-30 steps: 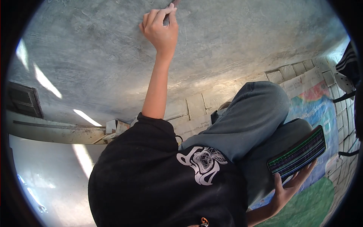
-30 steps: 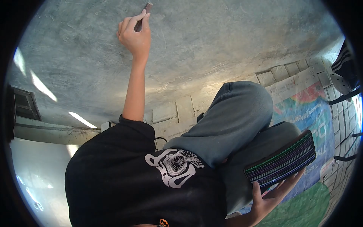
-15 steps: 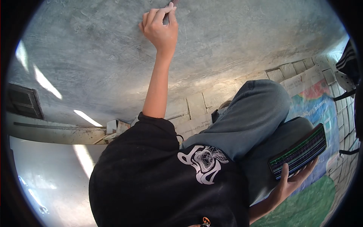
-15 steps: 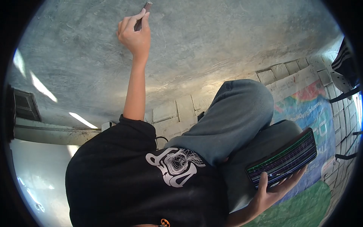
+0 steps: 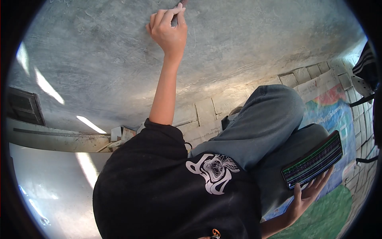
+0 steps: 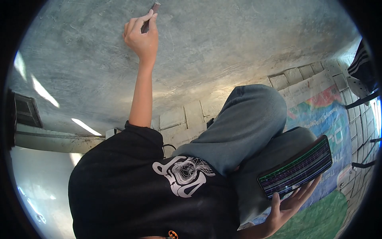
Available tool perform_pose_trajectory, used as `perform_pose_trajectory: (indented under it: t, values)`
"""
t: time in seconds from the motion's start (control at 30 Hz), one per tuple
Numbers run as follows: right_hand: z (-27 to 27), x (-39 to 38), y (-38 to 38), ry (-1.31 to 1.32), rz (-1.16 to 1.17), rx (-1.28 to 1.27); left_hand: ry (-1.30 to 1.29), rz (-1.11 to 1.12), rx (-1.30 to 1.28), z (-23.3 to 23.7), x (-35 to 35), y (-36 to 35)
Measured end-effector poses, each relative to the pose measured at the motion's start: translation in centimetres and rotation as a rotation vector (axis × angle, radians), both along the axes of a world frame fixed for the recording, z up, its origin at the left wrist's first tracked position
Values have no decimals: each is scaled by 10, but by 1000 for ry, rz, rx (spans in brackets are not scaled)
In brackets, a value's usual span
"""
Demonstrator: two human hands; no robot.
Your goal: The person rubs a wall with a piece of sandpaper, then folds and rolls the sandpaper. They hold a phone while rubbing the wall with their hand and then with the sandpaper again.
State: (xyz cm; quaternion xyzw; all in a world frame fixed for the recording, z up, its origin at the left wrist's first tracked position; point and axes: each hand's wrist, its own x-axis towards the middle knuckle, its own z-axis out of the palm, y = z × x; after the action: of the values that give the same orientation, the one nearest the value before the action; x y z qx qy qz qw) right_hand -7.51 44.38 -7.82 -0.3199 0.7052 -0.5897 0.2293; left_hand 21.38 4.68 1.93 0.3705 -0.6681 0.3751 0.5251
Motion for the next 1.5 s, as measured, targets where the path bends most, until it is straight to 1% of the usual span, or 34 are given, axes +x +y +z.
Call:
perform_pose_trajectory:
  t: [0.1,0.17,0.2,0.27,0.57,0.7,0.77,0.8,0.87,1.0,1.1,1.17,1.27,1.4,1.47,1.5]
  values:
    - [-1,0,-1,76,39,-22,-5,-2,8,0,0,1]
    - [-8,1,-3,203,4,4,-1,-3,13,0,0,1]
    - [-6,2,-4,203,3,4,6,-3,17,0,0,1]
    - [1,5,-5,49,-25,-17,3,-7,14,0,0,1]
    - [0,9,-8,20,-152,29,-10,-23,1,1,1,-1]
    - [-2,9,-9,40,-163,14,3,1,9,1,-1,1]
    - [3,11,-11,-72,-160,-28,2,-5,7,0,0,1]
    - [4,13,-13,-72,-161,-28,2,-13,6,0,-1,1]
    - [7,17,-19,44,-200,16,5,-16,6,0,-1,1]
    - [8,21,-26,34,-224,20,6,-3,9,1,-2,3]
    - [9,19,-24,45,-220,36,5,-9,8,1,-1,1]
    - [9,13,-16,-32,-136,-29,4,-9,4,1,-2,1]
    - [6,8,-12,-34,-173,-9,3,-9,1,0,-1,1]
    - [6,4,-9,-51,-140,-23,0,-9,-11,0,-2,0]
    - [7,1,-4,-88,-10,-85,17,-35,-24,-1,-2,-4]
    - [9,2,-5,-89,-10,-85,33,-62,-34,-1,-2,-5]
